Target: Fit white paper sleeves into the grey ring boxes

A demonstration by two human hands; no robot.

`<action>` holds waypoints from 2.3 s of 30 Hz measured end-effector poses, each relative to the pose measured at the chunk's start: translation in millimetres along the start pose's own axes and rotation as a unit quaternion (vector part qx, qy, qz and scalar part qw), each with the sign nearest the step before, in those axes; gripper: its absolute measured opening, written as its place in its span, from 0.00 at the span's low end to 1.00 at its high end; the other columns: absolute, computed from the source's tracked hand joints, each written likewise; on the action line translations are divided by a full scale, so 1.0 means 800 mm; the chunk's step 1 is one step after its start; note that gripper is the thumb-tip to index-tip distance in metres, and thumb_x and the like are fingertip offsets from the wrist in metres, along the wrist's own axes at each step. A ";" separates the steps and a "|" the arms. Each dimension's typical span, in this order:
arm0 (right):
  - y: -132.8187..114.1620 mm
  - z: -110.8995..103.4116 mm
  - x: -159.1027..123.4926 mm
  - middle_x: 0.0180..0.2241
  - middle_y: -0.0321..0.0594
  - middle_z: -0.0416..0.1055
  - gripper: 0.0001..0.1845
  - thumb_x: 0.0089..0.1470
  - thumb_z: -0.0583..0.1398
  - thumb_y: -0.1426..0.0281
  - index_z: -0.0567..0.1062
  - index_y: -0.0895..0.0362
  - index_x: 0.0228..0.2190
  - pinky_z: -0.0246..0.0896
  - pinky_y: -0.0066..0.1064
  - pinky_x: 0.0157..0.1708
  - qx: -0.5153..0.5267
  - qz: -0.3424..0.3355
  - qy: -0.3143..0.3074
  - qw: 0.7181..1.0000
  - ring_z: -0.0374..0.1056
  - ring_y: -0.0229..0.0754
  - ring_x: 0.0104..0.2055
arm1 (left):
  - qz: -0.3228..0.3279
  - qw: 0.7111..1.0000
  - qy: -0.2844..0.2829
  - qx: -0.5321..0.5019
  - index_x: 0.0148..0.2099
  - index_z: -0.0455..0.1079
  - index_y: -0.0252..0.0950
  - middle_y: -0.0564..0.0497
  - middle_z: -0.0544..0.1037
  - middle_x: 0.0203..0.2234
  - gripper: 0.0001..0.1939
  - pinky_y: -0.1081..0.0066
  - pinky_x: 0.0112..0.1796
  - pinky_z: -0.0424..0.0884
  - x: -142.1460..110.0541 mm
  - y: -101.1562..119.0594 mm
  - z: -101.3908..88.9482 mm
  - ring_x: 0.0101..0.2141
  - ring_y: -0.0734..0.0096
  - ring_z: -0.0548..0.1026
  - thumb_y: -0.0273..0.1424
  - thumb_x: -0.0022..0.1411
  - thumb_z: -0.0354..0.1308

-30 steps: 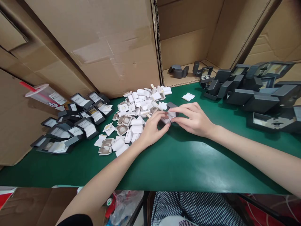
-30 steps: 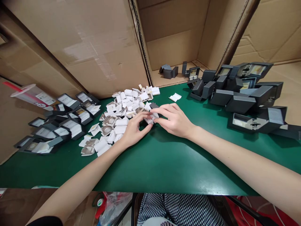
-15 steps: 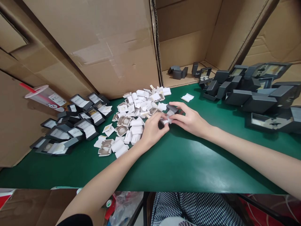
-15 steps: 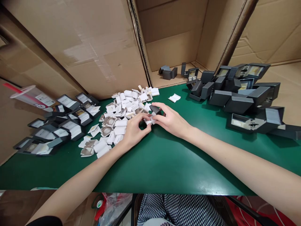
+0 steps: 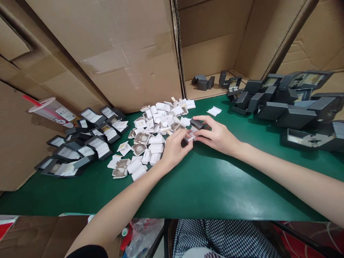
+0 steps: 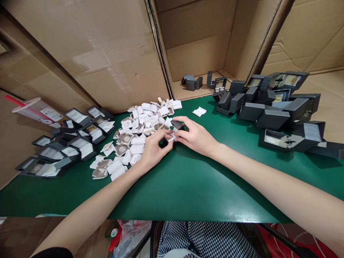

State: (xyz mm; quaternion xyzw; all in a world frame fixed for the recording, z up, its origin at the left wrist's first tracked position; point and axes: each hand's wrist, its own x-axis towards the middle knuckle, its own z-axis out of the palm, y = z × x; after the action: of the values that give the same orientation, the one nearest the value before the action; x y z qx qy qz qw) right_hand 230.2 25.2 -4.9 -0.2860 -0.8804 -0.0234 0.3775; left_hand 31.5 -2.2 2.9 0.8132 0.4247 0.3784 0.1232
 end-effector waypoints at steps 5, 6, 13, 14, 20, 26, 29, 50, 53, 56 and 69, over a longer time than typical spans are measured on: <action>-0.005 0.003 -0.001 0.56 0.48 0.64 0.10 0.61 0.56 0.68 0.78 0.54 0.37 0.71 0.39 0.40 -0.024 0.031 0.006 0.999 0.69 0.48 0.48 | -0.009 1.000 0.007 -0.008 0.34 0.68 0.37 0.49 0.80 0.39 0.03 0.68 0.43 0.73 0.000 0.001 0.000 0.43 0.65 0.79 0.24 0.58 0.56; -0.007 0.004 -0.001 0.56 0.48 0.65 0.11 0.61 0.55 0.68 0.78 0.54 0.37 0.71 0.39 0.38 -0.033 0.036 0.005 0.999 0.70 0.48 0.47 | -0.011 1.000 0.007 -0.007 0.34 0.68 0.37 0.49 0.80 0.39 0.03 0.68 0.42 0.73 0.000 0.001 0.000 0.43 0.64 0.79 0.24 0.58 0.56; -0.008 0.003 0.000 0.54 0.48 0.69 0.13 0.62 0.54 0.67 0.78 0.55 0.32 0.68 0.35 0.29 -0.108 0.018 0.016 0.994 0.73 0.47 0.41 | -0.001 1.000 -0.005 0.001 0.35 0.68 0.37 0.49 0.79 0.38 0.02 0.67 0.44 0.73 0.000 0.002 -0.001 0.42 0.65 0.78 0.25 0.59 0.55; -0.008 0.003 0.000 0.54 0.48 0.70 0.13 0.62 0.55 0.67 0.77 0.55 0.31 0.68 0.35 0.29 -0.113 0.013 0.019 0.993 0.73 0.46 0.41 | 0.001 1.000 -0.005 0.006 0.35 0.67 0.37 0.49 0.79 0.38 0.02 0.68 0.44 0.72 0.001 0.002 0.000 0.42 0.65 0.78 0.25 0.59 0.55; -0.012 0.005 0.000 0.54 0.49 0.69 0.13 0.62 0.53 0.69 0.75 0.56 0.29 0.70 0.36 0.30 -0.123 0.016 0.009 0.992 0.73 0.48 0.42 | -0.003 0.999 -0.001 0.033 0.29 0.65 0.37 0.49 0.77 0.39 0.05 0.69 0.42 0.72 0.003 0.005 0.002 0.40 0.66 0.77 0.24 0.57 0.54; -0.015 0.006 0.000 0.55 0.51 0.68 0.12 0.62 0.52 0.70 0.74 0.57 0.31 0.73 0.38 0.32 -0.130 0.023 -0.004 0.991 0.71 0.50 0.47 | 0.000 1.000 -0.008 0.026 0.29 0.67 0.37 0.48 0.77 0.42 0.08 0.68 0.43 0.72 -0.001 0.002 0.002 0.42 0.67 0.77 0.28 0.63 0.55; -0.012 0.002 0.001 0.55 0.53 0.67 0.13 0.63 0.52 0.70 0.73 0.57 0.29 0.73 0.39 0.32 -0.114 0.014 -0.015 0.993 0.71 0.51 0.48 | 0.000 1.000 -0.010 0.024 0.30 0.68 0.37 0.47 0.77 0.43 0.08 0.66 0.44 0.72 -0.001 0.000 0.001 0.42 0.66 0.76 0.28 0.63 0.55; -0.007 -0.010 -0.007 0.59 0.55 0.62 0.11 0.59 0.55 0.72 0.76 0.58 0.28 0.71 0.36 0.33 -0.081 -0.028 -0.026 0.996 0.69 0.51 0.50 | 0.104 0.987 -0.059 0.106 0.49 0.68 0.33 0.41 0.76 0.51 0.11 0.61 0.53 0.73 -0.009 -0.011 -0.004 0.54 0.61 0.74 0.28 0.68 0.50; -0.004 -0.008 -0.006 0.59 0.55 0.62 0.11 0.58 0.55 0.72 0.76 0.58 0.29 0.72 0.39 0.38 -0.071 -0.033 -0.018 0.997 0.68 0.52 0.51 | 0.123 0.981 -0.067 0.138 0.56 0.65 0.32 0.40 0.75 0.52 0.16 0.60 0.53 0.72 -0.008 -0.012 -0.006 0.53 0.61 0.73 0.29 0.68 0.50; -0.001 -0.006 -0.006 0.58 0.54 0.63 0.10 0.58 0.56 0.73 0.77 0.58 0.29 0.70 0.42 0.43 -0.072 -0.038 -0.004 0.997 0.66 0.52 0.53 | 0.165 0.966 -0.081 0.182 0.53 0.68 0.32 0.40 0.75 0.50 0.14 0.59 0.53 0.72 -0.007 -0.009 -0.008 0.52 0.59 0.72 0.31 0.68 0.50; -0.006 -0.007 0.000 0.58 0.47 0.68 0.13 0.60 0.55 0.72 0.79 0.56 0.30 0.63 0.44 0.48 -0.151 -0.028 0.010 0.988 0.63 0.52 0.59 | 0.165 0.949 -0.117 0.244 0.51 0.68 0.30 0.38 0.71 0.44 0.19 0.57 0.43 0.73 -0.012 0.020 -0.006 0.44 0.56 0.70 0.40 0.67 0.51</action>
State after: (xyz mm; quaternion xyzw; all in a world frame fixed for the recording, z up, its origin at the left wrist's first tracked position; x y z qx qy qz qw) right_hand 231.0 19.8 0.1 -0.3150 -0.8705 -0.1693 0.3382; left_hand 33.9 -20.0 9.6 0.9157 0.3467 0.1803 -0.0939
